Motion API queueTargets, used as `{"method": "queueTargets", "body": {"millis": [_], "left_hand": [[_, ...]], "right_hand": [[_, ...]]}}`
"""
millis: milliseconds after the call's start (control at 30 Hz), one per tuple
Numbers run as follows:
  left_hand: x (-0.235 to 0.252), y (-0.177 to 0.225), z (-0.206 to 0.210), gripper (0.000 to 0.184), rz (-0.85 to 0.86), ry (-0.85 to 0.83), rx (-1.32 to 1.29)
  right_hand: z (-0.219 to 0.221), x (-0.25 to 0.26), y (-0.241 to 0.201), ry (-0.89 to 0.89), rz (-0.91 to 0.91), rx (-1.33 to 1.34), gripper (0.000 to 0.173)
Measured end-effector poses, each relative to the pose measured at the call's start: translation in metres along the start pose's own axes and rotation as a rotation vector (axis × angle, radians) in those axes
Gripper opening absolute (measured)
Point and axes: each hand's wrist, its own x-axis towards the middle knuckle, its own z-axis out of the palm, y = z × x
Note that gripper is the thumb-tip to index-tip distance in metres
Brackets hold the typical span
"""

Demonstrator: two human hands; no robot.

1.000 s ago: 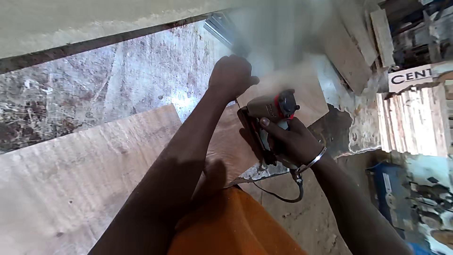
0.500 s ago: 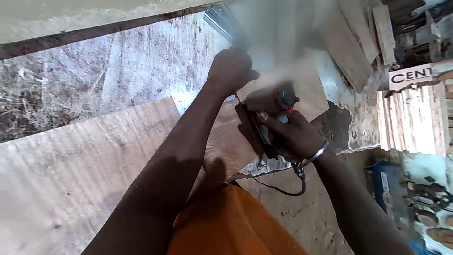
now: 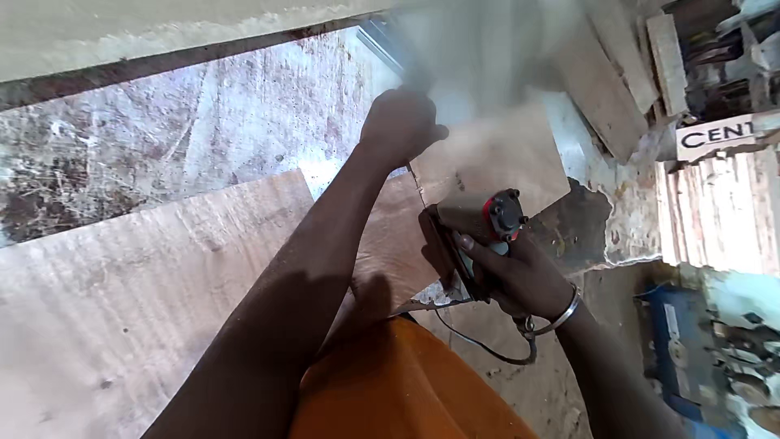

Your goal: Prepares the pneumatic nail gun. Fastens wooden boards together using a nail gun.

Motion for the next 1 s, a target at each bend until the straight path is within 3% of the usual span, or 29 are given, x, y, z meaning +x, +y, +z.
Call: {"method": "queueTargets", "body": {"millis": [600, 1000], "left_hand": [[0.000, 0.004, -0.001, 0.047, -0.041, -0.019, 0.039], [0.002, 0.001, 0.002, 0.048, -0.038, 0.003, 0.027]], "right_hand": [[0.005, -0.036, 0.027, 0.004, 0.097, 0.026, 0.041], [0.009, -0.055, 0.048, 0.002, 0.063, 0.065, 0.039]]}}
